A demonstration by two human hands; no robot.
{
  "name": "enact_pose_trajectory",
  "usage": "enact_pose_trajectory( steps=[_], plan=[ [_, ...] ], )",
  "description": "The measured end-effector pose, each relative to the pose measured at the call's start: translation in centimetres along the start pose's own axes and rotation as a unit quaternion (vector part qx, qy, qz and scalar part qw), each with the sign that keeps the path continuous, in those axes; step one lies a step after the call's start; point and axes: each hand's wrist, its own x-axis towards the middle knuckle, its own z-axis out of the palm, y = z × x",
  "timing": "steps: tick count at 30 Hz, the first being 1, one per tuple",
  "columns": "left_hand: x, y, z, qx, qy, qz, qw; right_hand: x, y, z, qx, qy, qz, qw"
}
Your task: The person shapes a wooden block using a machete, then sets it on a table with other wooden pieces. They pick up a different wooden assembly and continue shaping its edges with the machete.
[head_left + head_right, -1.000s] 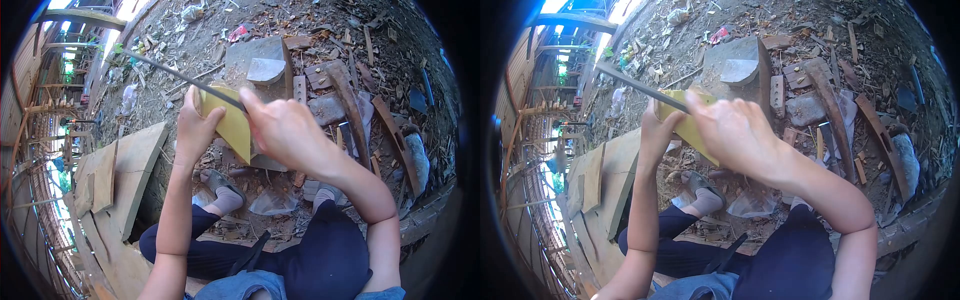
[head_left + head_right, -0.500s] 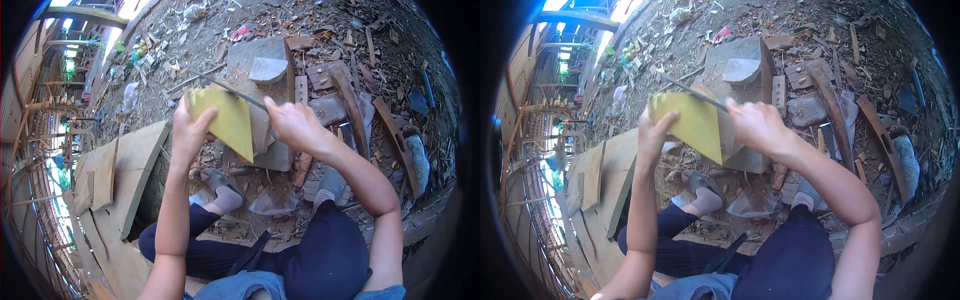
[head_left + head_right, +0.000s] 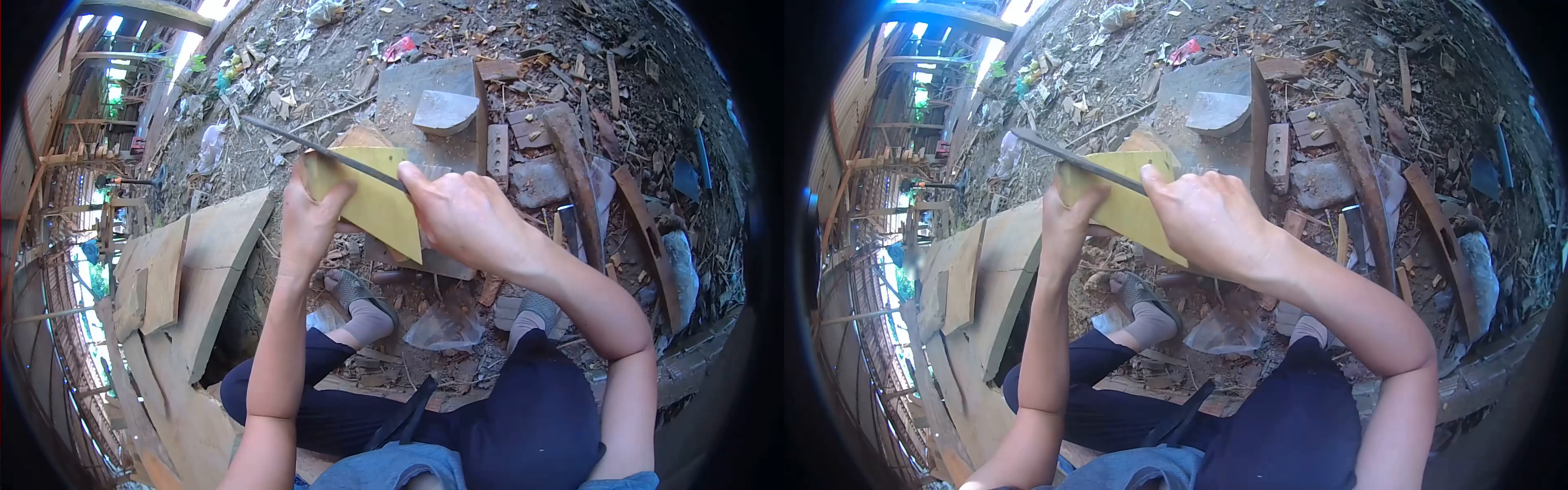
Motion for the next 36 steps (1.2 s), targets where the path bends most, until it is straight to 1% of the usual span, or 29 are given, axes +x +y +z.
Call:
enact_pose_trajectory(
  steps=[1,3,4,6,7,9,11,13,15,16,17,19,20,22,23,25,27,29,30,32,33,34,35,36],
  plan=[
    [0.0,0.1,0.0,0.001,0.0,0.002,1.0,0.2,-0.1,-0.3,0.0,0.002,0.0,1.0],
    [0.0,0.2,-0.3,-0.007,-0.019,-0.04,0.999,0.7,-0.9,-1.5,0.014,0.013,-0.017,1.0],
    [-0.2,0.8,-0.1,0.028,-0.013,-0.014,0.999,0.9,-1.5,-2.6,0.016,0.012,-0.015,1.0],
    [0.0,0.3,-0.2,0.02,-0.017,-0.015,1.0,1.0,-2.5,-4.3,0.056,0.082,-0.039,0.994],
    [0.3,0.2,-0.3,0.013,-0.018,-0.01,1.0,0.9,-2.4,-4.2,0.056,0.08,-0.041,0.994],
    [0.4,0.3,-0.4,0.003,-0.018,-0.001,1.0,0.4,-1.7,-3.9,0.055,-0.003,0.022,0.998],
    [0.4,0.6,-0.3,0.001,-0.025,-0.038,0.999,-0.3,0.4,-1.0,0.04,-0.01,0.015,0.999],
    [0.5,0.8,-0.1,-0.003,-0.026,-0.031,0.999,0.3,1.0,-1.2,0.023,-0.017,0.002,1.0],
    [0.1,0.6,-0.3,0.0,-0.035,-0.04,0.999,0.5,0.5,-2.2,0.095,-0.045,0.026,0.994],
    [0.2,0.1,-0.2,0.039,-0.015,-0.009,0.999,0.4,0.1,-3.0,0.115,0.001,0.002,0.993],
    [0.2,0.1,-0.2,0.04,-0.017,-0.013,0.999,0.3,-0.5,-3.8,0.117,-0.001,0.005,0.993],
    [0.3,0.2,-0.2,0.033,-0.029,-0.003,0.999,0.2,-1.3,-5.1,0.139,0.068,-0.002,0.988],
    [0.5,-0.3,-0.4,0.032,-0.029,-0.005,0.999,-0.1,-1.1,-4.4,0.139,0.067,-0.002,0.988],
    [1.1,-1.1,-0.6,0.178,-0.016,0.077,0.981,-0.9,0.1,-2.3,0.057,-0.04,0.045,0.997],
    [1.0,-0.7,-0.4,0.178,-0.018,0.079,0.981,-1.0,0.4,-2.0,0.057,-0.037,0.047,0.997],
    [0.0,1.2,0.3,0.035,-0.04,-0.008,0.999,-0.9,1.0,-2.0,0.053,-0.015,0.009,0.998],
    [0.0,1.2,0.5,0.034,-0.033,-0.005,0.999,-0.7,0.5,-3.1,0.062,-0.024,0.013,0.998],
    [0.5,0.4,-0.1,0.073,-0.038,0.001,0.997,-0.3,-0.4,-4.7,0.113,0.005,0.016,0.993],
    [0.9,-0.3,-0.3,0.11,-0.027,0.034,0.993,-0.5,-0.9,-5.0,0.118,0.001,0.018,0.993],
    [1.0,-0.9,-0.5,0.124,-0.022,0.036,0.991,-0.7,-1.4,-5.6,0.157,0.04,0.028,0.986],
    [1.0,-0.7,-0.3,0.138,-0.018,0.043,0.989,-0.8,-0.9,-4.4,0.156,0.04,0.027,0.987],
    [1.0,-0.6,-0.1,0.135,-0.017,0.047,0.99,-1.0,-0.1,-2.3,0.128,0.009,0.038,0.991],
    [0.9,-0.6,0.1,0.132,-0.014,0.083,0.988,-1.2,0.5,-1.0,0.1,-0.022,0.05,0.993],
    [0.8,-0.5,0.3,0.129,-0.008,0.118,0.985,-1.1,0.5,-0.9,0.104,-0.026,0.052,0.993]
  ],
)
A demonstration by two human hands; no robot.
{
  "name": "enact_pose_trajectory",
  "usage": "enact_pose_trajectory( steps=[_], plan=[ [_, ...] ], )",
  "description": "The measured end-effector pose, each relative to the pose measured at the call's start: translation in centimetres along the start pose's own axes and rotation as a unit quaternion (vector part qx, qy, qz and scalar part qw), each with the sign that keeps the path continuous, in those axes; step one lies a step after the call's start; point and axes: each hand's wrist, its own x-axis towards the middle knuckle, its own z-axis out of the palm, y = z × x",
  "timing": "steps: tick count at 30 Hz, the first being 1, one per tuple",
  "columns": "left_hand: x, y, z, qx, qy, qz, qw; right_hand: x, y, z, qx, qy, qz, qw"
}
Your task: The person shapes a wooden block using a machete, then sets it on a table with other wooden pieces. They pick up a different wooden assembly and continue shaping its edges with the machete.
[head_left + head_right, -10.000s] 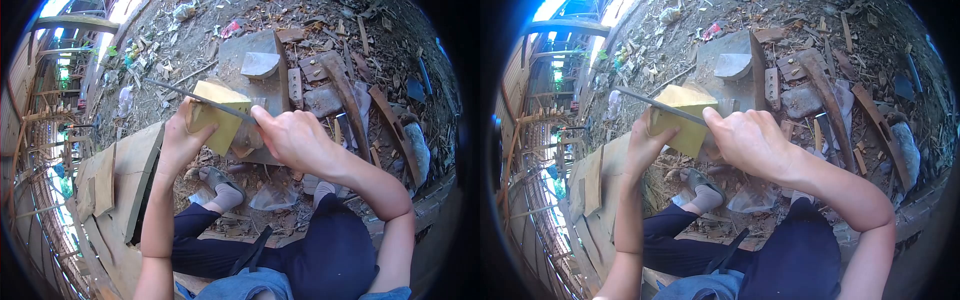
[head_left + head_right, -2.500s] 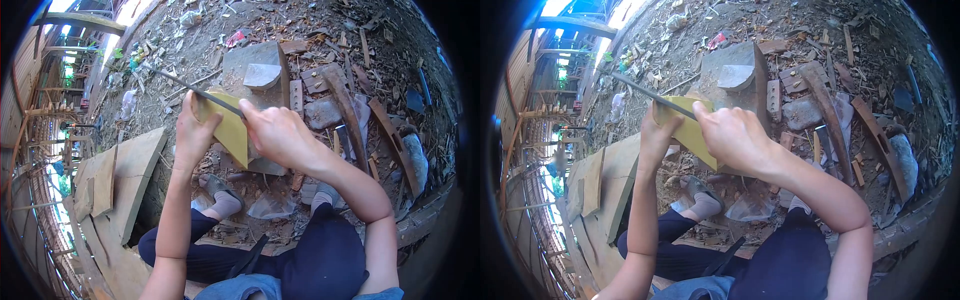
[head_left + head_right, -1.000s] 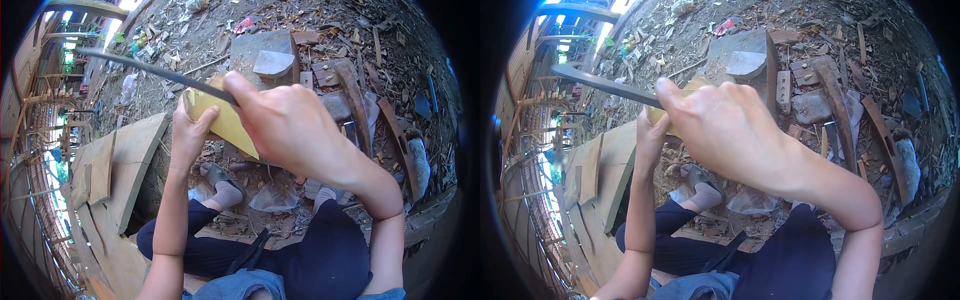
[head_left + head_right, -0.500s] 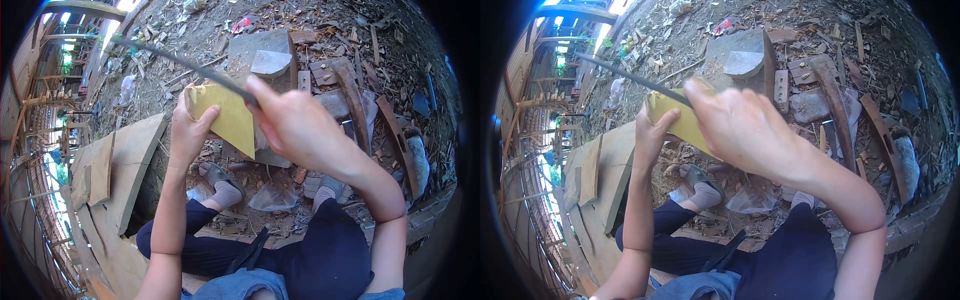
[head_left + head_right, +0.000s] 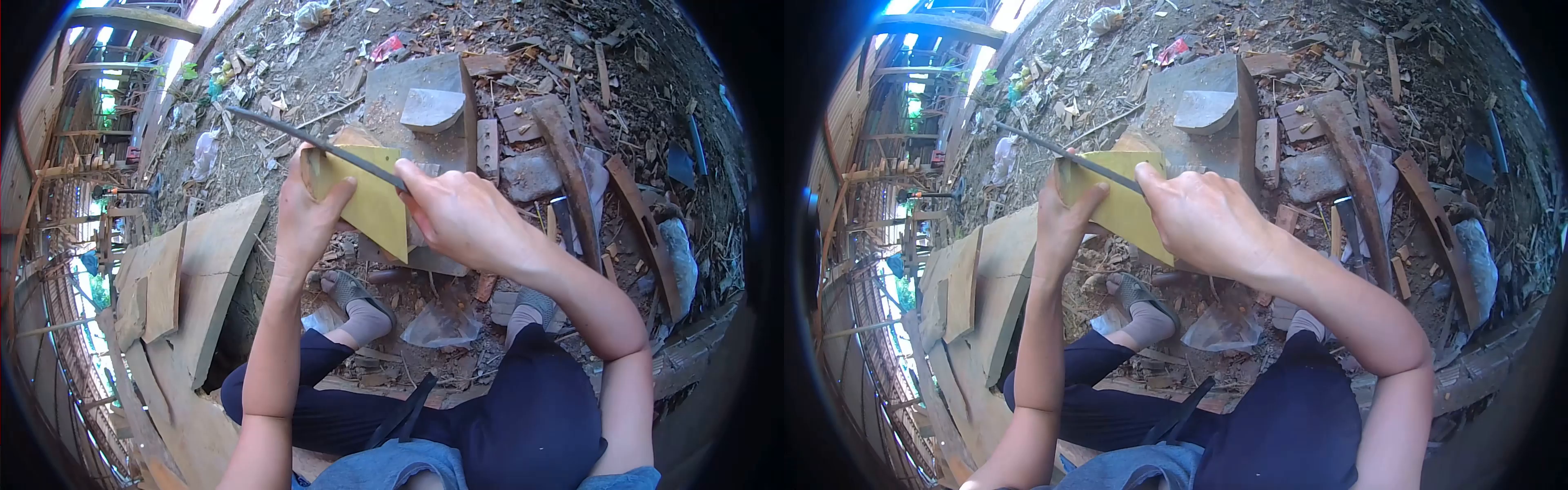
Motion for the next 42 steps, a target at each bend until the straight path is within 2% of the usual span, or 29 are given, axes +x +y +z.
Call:
enact_pose_trajectory(
  steps=[1,3,4,5,6,8,9,10,11,12,18,21,23,27,29,30,32,34,36,38,41,42],
  plan=[
    [0.0,0.1,-0.1,0.001,0.001,0.001,1.0,0.2,-0.1,-0.2,0.0,0.001,-0.001,1.0],
    [-0.1,0.3,-0.6,-0.054,-0.029,-0.113,0.992,0.6,-0.5,-0.7,0.044,-0.004,-0.009,0.999],
    [-0.1,0.2,-0.5,-0.054,-0.029,-0.114,0.992,0.7,-1.0,-1.6,0.059,0.025,-0.023,0.998],
    [0.1,0.1,-0.4,-0.021,-0.019,-0.076,0.997,0.8,-1.6,-2.6,0.058,0.023,-0.024,0.998],
    [0.0,-0.1,-0.2,0.012,-0.012,-0.041,0.999,0.7,-2.4,-3.6,0.051,0.064,-0.038,0.996],
    [0.4,-0.3,-0.3,0.04,-0.013,-0.044,0.998,0.5,-2.9,-3.7,0.036,0.122,-0.053,0.99],
    [0.5,-0.2,-0.4,0.072,-0.015,-0.043,0.996,0.3,-2.3,-2.7,0.034,0.121,-0.054,0.991],
    [0.5,0.3,-0.5,0.07,-0.013,-0.041,0.997,0.0,-1.3,-1.1,-0.021,0.077,-0.028,0.996],
    [0.5,1.2,-0.6,-0.01,-0.027,-0.09,0.996,-0.2,-0.5,0.0,-0.076,0.033,-0.001,0.997],
    [0.4,1.7,-0.6,-0.091,-0.04,-0.137,0.986,-0.2,-0.3,0.1,-0.078,0.036,-0.003,0.996],
    [0.1,0.0,-0.8,-0.044,-0.033,-0.101,0.993,0.6,-1.9,-2.7,-0.039,0.053,-0.055,0.996],
    [0.4,-0.2,-0.7,-0.042,-0.027,-0.075,0.996,0.4,-2.6,-3.5,-0.039,0.101,-0.056,0.993],
    [0.6,-0.4,-0.7,0.023,-0.032,-0.07,0.997,-0.3,-0.8,-0.9,-0.072,0.009,0.011,0.997],
    [0.1,0.6,-0.7,-0.036,-0.044,-0.124,0.991,-0.1,0.3,-0.8,-0.089,0.008,-0.018,0.996],
    [0.1,0.1,-0.8,0.011,-0.055,-0.056,0.997,-0.2,-0.9,-2.6,-0.072,0.029,-0.027,0.997],
    [0.1,0.2,-0.8,0.011,-0.057,-0.059,0.997,-0.3,-1.5,-3.3,-0.054,0.047,-0.038,0.997],
    [0.0,0.6,-0.8,0.03,-0.08,-0.008,0.996,-0.6,-2.2,-4.1,-0.046,0.07,-0.033,0.996],
    [-0.1,0.7,-0.9,0.065,-0.085,-0.008,0.994,-1.1,-2.0,-3.4,-0.042,0.097,-0.033,0.994],
    [0.0,1.4,-1.3,0.105,-0.087,-0.001,0.991,-1.9,0.2,-0.5,-0.099,0.02,0.009,0.995],
    [-0.3,2.4,-1.8,0.001,-0.129,-0.072,0.989,-1.9,2.2,0.6,-0.106,0.007,0.013,0.994],
    [0.0,0.6,-2.0,0.025,-0.119,-0.052,0.991,-1.8,2.9,0.1,-0.121,0.002,0.024,0.992],
    [-0.1,0.8,-1.8,0.065,-0.104,-0.037,0.992,-1.6,1.6,-1.1,-0.09,0.006,0.015,0.996]
  ],
)
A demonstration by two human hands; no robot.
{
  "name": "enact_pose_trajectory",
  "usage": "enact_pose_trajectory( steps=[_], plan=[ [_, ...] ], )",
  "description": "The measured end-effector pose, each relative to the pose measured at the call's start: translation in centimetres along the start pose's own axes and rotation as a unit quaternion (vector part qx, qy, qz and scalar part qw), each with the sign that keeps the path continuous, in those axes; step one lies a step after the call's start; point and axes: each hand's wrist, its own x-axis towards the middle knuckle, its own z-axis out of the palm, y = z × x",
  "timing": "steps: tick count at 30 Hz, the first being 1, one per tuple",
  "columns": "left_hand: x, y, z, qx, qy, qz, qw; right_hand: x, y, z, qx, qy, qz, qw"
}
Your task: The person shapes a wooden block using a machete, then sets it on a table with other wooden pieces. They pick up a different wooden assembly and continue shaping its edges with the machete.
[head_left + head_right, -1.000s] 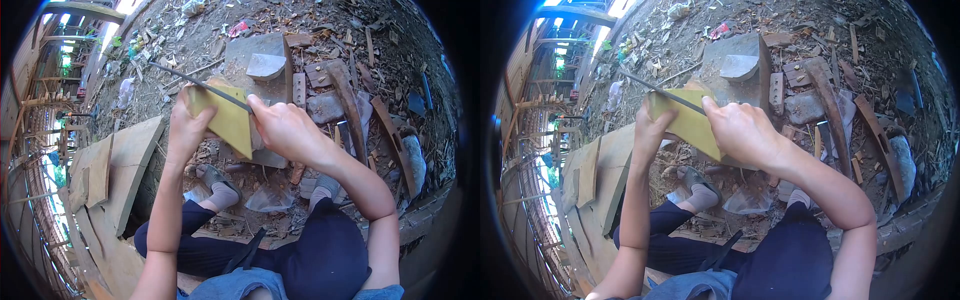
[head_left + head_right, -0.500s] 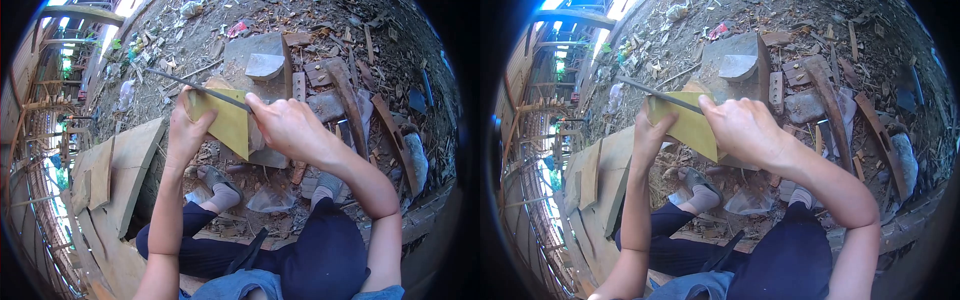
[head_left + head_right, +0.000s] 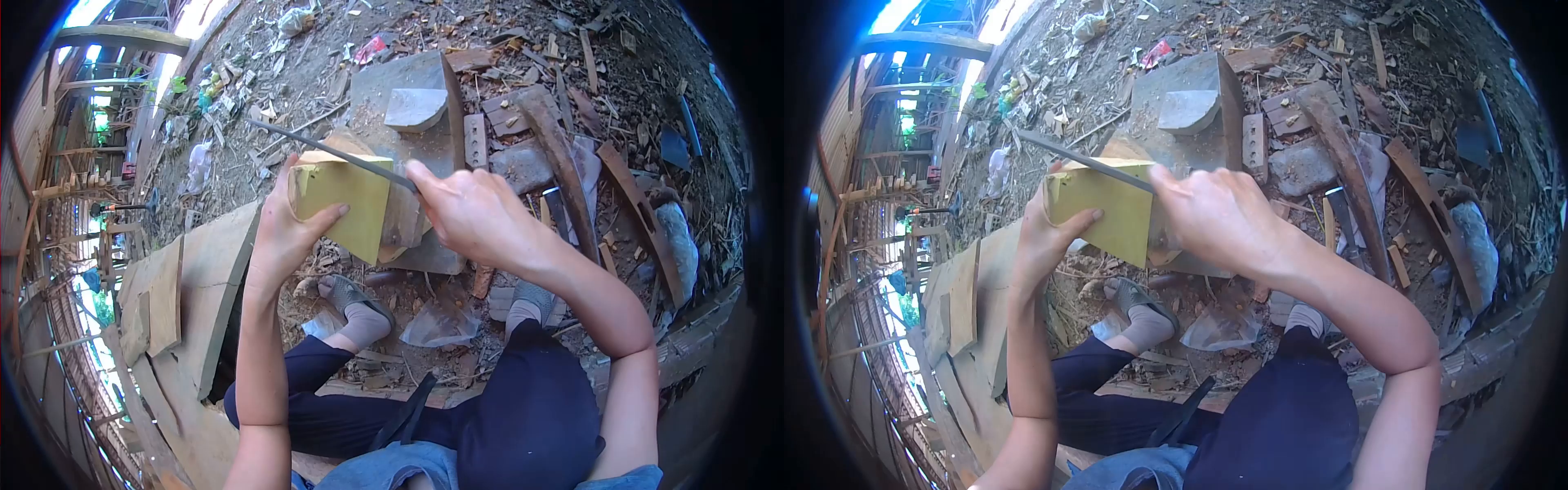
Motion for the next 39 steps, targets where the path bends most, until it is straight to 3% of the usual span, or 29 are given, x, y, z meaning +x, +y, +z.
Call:
enact_pose_trajectory(
  steps=[2,4,5,10,14,16,17,19,21,23,25,27,32,35,37,39],
  plan=[
    [-0.1,0.7,0.1,0.003,-0.018,0.004,1.0,0.0,-2.0,-2.2,0.04,-0.003,0.001,0.999],
    [-0.2,1.8,0.4,0.019,-0.033,-0.006,0.999,0.1,-3.4,-3.8,0.064,0.126,-0.059,0.988],
    [-0.3,1.7,0.7,0.016,-0.035,-0.008,0.999,-0.1,-3.4,-3.4,0.064,0.122,-0.057,0.989],
    [-0.9,1.4,0.9,0.021,-0.008,0.049,0.999,-1.1,2.1,3.2,-0.013,-0.062,0.055,0.996],
    [-1.0,1.8,1.0,-0.001,-0.025,0.001,1.0,-1.6,1.0,0.2,0.071,-0.075,0.067,0.992],
    [-0.4,1.1,1.0,0.031,-0.023,0.038,0.999,-1.3,-1.1,-1.7,0.072,0.046,-0.01,0.996],
    [-0.3,0.9,0.9,0.046,-0.021,0.055,0.997,-1.1,-2.1,-2.7,0.073,0.046,-0.007,0.996],
    [-0.6,1.7,1.0,0.03,-0.025,0.029,0.999,-1.0,-3.7,-4.1,0.1,0.129,-0.055,0.985],
    [-0.7,1.8,1.0,0.06,-0.015,0.069,0.996,-1.0,-3.1,-2.1,0.107,0.109,-0.045,0.987],
    [-1.2,0.4,0.9,0.08,0.012,0.076,0.994,-1.4,-0.7,1.3,0.013,-0.041,0.023,0.999],
    [-1.1,0.4,0.6,-0.018,-0.015,0.004,1.0,-1.7,1.0,1.0,0.015,-0.03,0.033,0.999],
    [-1.0,0.7,0.5,0.017,-0.026,-0.022,0.999,-1.9,0.3,0.3,0.045,-0.024,0.028,0.998],
    [-0.6,1.2,0.7,0.019,-0.022,0.022,0.999,-1.2,-3.7,-3.8,0.097,0.065,-0.045,0.992],
    [-1.1,0.8,0.4,0.018,-0.008,0.019,1.0,-1.1,-1.8,0.2,0.054,-0.037,0.013,0.998],
    [-1.1,0.5,0.5,0.008,-0.004,0.021,1.0,-1.4,0.9,2.4,0.022,-0.075,0.065,0.995],
    [-0.8,0.0,0.4,-0.004,-0.004,-0.002,1.0,-2.1,1.9,2.6,0.005,-0.077,0.06,0.995]
  ],
)
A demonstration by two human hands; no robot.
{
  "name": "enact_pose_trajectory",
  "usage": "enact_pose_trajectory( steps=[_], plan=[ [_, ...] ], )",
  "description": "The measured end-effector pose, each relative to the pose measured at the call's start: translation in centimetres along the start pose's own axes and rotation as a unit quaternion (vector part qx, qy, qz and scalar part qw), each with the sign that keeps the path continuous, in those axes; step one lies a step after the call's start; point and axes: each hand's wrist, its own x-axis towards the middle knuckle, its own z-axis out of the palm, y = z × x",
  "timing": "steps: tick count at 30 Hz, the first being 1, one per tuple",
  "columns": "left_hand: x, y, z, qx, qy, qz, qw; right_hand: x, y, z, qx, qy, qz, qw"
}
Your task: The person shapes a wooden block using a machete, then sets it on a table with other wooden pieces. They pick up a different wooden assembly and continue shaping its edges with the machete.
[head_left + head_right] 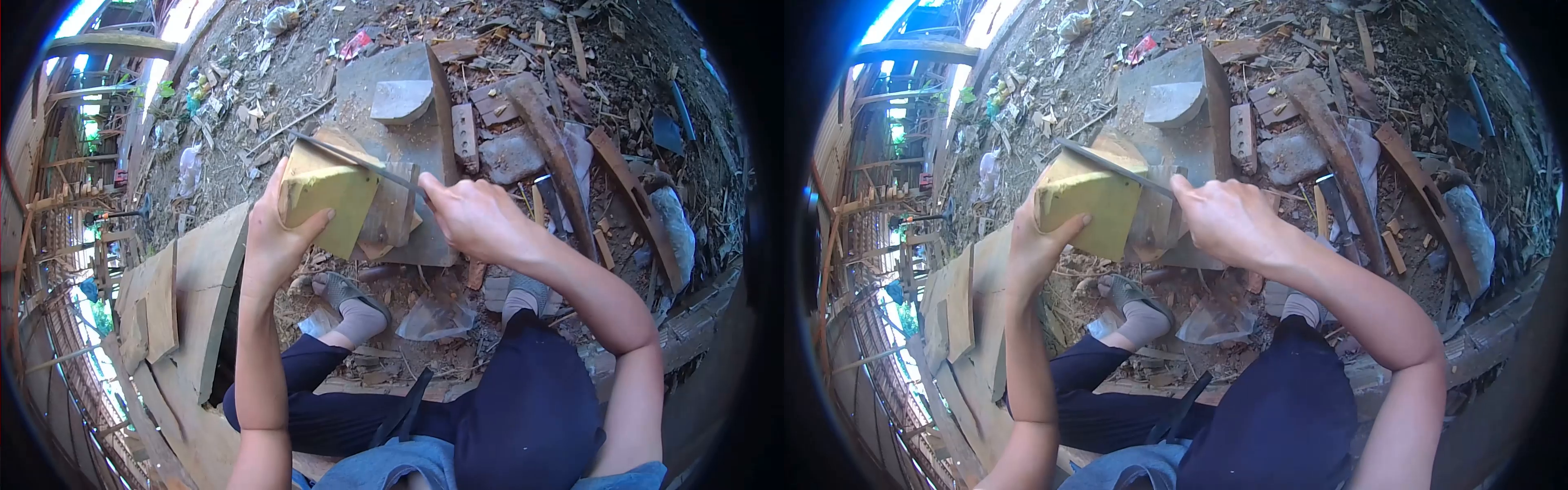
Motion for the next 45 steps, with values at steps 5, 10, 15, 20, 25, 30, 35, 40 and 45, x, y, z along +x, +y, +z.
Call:
enact_pose_trajectory(
  steps=[5,10,15,20,25,30,35,40,45],
  plan=[
    [0.4,0.7,0.2,0.019,-0.011,-0.003,1.0,-0.4,-5.0,-6.6,0.087,0.103,-0.093,0.987],
    [-0.2,1.0,0.1,0.05,-0.01,-0.003,0.999,0.1,-3.6,-2.0,0.027,0.027,-0.046,0.998],
    [-0.1,0.1,0.1,0.004,0.003,-0.018,1.0,-0.1,-1.6,-1.2,0.056,0.02,-0.005,0.998],
    [0.3,0.8,-0.1,-0.038,-0.018,-0.015,0.999,-0.5,-5.8,-6.6,0.107,0.087,-0.107,0.985],
    [0.0,-0.3,-0.8,-0.074,0.002,-0.039,0.996,0.5,-3.2,-2.1,0.053,-0.023,-0.036,0.998],
    [0.4,-0.3,-0.8,-0.038,-0.004,-0.042,0.998,0.7,-4.5,-5.1,0.087,0.033,-0.083,0.992],
    [0.3,-0.2,-0.9,-0.034,-0.006,-0.026,0.999,1.4,-5.4,-5.2,0.083,0.031,-0.093,0.992],
    [0.2,-0.2,-1.2,-0.064,-0.002,-0.051,0.997,1.8,-1.1,-1.8,0.042,-0.056,-0.007,0.998],
    [0.0,0.5,-0.4,-0.084,-0.011,-0.038,0.996,0.5,-4.4,-7.2,0.065,0.047,-0.069,0.994]
  ],
)
